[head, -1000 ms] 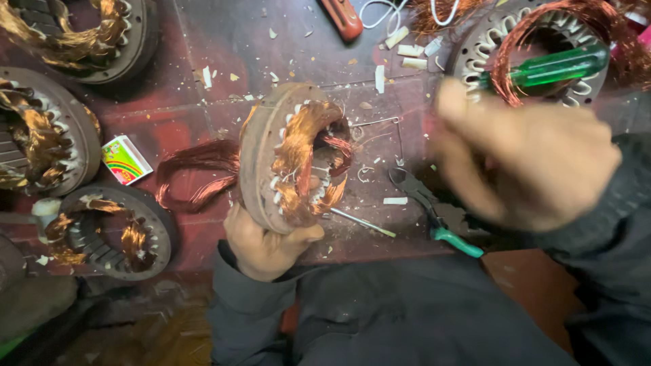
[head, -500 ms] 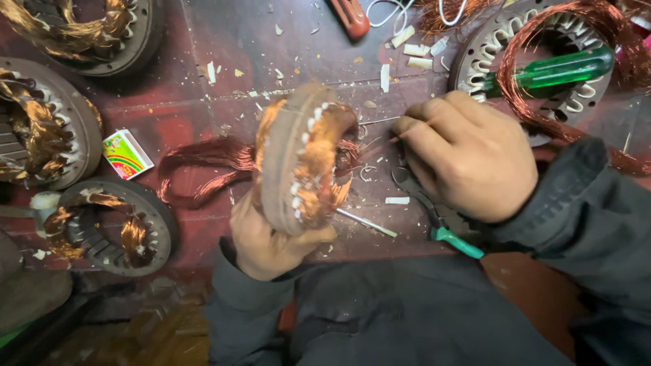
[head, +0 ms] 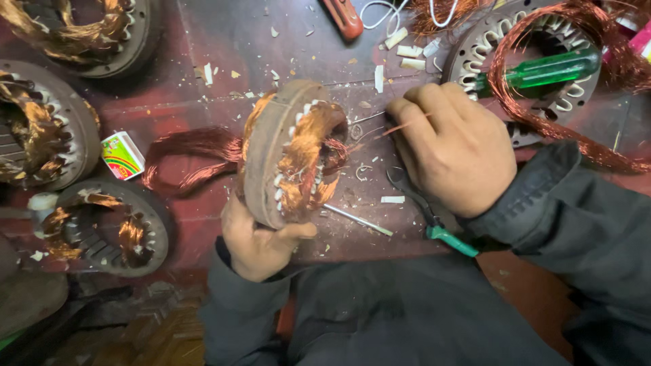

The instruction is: The person winds copper wire around a stator core, using pliers to cut the wire and a metal tool to tuck the ends into slots. The person repeats this process across multiple stator cores on a cluttered workbench.

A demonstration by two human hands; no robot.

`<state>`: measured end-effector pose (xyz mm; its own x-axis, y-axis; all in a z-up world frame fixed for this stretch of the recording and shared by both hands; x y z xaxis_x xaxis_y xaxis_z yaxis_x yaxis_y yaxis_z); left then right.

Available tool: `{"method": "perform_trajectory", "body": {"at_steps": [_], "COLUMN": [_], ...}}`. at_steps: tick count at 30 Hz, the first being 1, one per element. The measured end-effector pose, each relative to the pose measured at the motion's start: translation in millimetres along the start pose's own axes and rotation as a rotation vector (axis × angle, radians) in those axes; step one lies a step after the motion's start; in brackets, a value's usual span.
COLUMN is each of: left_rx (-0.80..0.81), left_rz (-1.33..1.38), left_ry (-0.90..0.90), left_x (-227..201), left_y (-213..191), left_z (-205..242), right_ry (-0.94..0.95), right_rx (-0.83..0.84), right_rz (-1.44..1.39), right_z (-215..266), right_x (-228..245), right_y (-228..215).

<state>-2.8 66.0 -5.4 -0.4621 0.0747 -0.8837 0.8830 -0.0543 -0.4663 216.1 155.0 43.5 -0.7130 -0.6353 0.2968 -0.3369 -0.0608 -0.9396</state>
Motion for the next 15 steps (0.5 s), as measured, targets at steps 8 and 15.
{"method": "perform_trajectory", "body": {"at_steps": [8, 15], "left_rx": [-0.028, -0.021], "left_rz": [0.024, -0.026], "left_ry": [-0.015, -0.009], "left_x": [1.1, -8.6], "left_y": [-0.9, 0.6], "left_z": [1.9, -2.6], "right_ry": [-0.045, -0.082], "right_rx": [-0.017, 0.063], "right_rz": [-0.029, 0.039], "right_z": [-6.6, -6.2], "right_x": [4.5, 12.7], "right_y": [-8.2, -5.3]}}
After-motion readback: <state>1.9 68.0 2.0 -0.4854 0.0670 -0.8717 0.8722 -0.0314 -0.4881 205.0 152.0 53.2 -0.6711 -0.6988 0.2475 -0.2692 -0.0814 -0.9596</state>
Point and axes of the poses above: each hand's wrist, its own z-axis away from the middle knuckle, its own y-axis out of the palm, x = y × z, the point moved 8 cm from there along -z, towards the middle knuckle, and after that the axes turned 5 degrees about x, right-handed, at the moved point
